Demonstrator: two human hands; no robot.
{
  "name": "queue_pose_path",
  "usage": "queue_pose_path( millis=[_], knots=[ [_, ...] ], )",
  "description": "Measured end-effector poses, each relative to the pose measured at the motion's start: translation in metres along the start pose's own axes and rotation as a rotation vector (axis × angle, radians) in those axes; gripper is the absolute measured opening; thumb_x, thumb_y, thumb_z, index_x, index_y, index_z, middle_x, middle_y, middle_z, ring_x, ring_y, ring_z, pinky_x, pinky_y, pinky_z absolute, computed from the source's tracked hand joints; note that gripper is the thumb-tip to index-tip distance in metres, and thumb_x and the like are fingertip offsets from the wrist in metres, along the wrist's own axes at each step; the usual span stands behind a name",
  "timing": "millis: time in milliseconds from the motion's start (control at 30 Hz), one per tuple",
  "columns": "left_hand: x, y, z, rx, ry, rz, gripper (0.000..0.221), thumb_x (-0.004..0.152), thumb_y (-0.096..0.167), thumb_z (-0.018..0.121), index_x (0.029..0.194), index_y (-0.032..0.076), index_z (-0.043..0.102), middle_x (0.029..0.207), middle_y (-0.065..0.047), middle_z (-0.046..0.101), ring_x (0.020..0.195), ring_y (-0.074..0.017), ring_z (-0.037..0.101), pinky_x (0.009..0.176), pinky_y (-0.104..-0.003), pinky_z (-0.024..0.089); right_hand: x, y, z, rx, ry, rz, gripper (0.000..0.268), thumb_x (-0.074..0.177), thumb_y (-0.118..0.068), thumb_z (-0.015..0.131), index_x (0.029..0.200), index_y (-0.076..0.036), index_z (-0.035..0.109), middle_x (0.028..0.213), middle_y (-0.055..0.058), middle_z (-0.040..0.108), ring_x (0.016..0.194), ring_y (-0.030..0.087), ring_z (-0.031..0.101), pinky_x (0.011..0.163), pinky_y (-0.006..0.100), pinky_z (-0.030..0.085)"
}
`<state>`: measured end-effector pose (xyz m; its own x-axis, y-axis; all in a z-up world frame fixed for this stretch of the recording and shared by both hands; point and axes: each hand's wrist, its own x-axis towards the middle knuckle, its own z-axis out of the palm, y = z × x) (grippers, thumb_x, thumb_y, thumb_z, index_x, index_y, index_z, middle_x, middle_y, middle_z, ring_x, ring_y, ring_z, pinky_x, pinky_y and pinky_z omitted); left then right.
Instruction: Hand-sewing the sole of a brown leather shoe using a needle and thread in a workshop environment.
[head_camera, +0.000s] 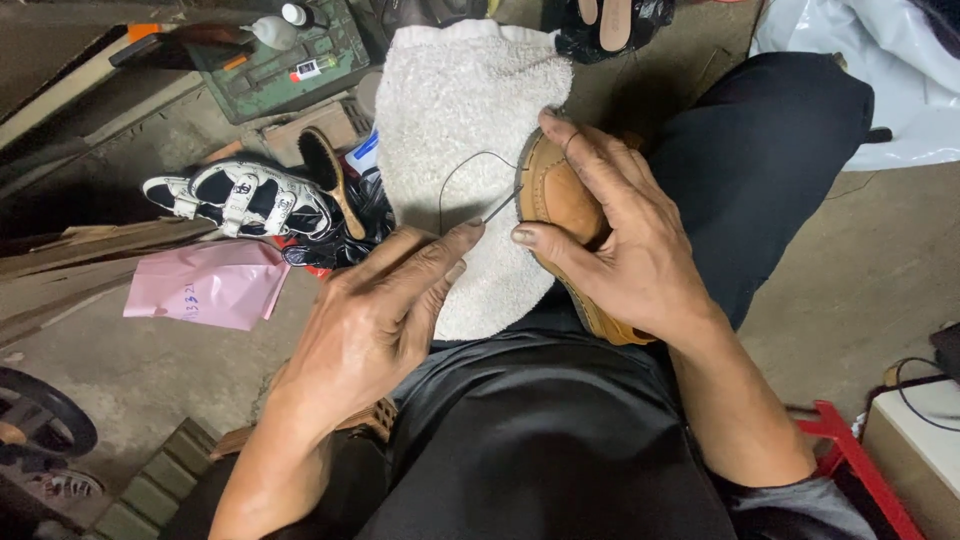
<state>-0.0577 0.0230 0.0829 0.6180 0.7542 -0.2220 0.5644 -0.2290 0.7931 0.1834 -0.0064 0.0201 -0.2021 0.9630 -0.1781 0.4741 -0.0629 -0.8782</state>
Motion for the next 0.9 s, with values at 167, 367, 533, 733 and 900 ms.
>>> queue_pose_path(
  millis=[167,367,533,733,900],
  knots=[
    [-0.001,-0.002,0.0,0.017,0.023,0.021,0.034,0.105,0.003,0.056,0.138,0.002,0.06,0.11,-0.012,0.063,0.084,-0.0226,0.067,0.072,-0.034,0.054,0.0,-0.004,0.003,-0.063,0.005,0.016,0.072,0.099,-0.034,0.073,0.158,-0.012,0.038,0.158,0.014,0.049,0.143,0.033,0.049,0.119,0.046,0.041],
    [-0.012,-0.026,-0.014,0.182,-0.069,-0.043,0.039,0.099,0.001,0.059,0.135,0.017,0.064,0.124,-0.023,0.068,0.058,-0.0208,0.067,0.032,-0.03,0.062,-0.003,-0.018,0.002,-0.185,-0.051,0.033,0.063,0.105,-0.037,0.059,0.159,-0.01,0.038,0.16,0.012,0.047,0.141,0.035,0.048,0.113,0.048,0.043],
    [0.0,-0.04,-0.025,0.307,-0.215,0.009,0.05,0.092,-0.006,0.053,0.137,0.013,0.064,0.117,-0.015,0.078,0.12,-0.03,0.072,0.033,-0.027,0.066,0.006,-0.008,0.005,-0.204,-0.005,-0.035,0.058,0.104,-0.035,0.063,0.152,-0.004,0.051,0.152,0.015,0.057,0.137,0.035,0.054,0.112,0.047,0.045],
    [0.02,-0.037,-0.027,0.401,-0.373,0.005,0.09,0.074,-0.026,0.052,0.155,0.015,0.048,0.104,-0.014,0.064,0.031,-0.0154,0.049,0.023,-0.031,0.055,0.011,0.001,0.01,-0.261,0.105,-0.189,0.048,0.102,-0.022,0.079,0.141,0.003,0.064,0.138,0.018,0.065,0.122,0.033,0.061,0.104,0.045,0.053],
    [0.025,-0.036,-0.028,0.549,-0.515,0.003,0.108,0.064,-0.021,0.049,0.161,0.027,0.037,0.122,-0.017,0.064,0.023,-0.0114,0.047,0.023,-0.031,0.057,0.013,0.003,0.002,-0.341,0.049,-0.255,0.051,0.102,-0.023,0.082,0.143,0.003,0.063,0.135,0.019,0.063,0.119,0.034,0.061,0.105,0.045,0.054]
  ],
)
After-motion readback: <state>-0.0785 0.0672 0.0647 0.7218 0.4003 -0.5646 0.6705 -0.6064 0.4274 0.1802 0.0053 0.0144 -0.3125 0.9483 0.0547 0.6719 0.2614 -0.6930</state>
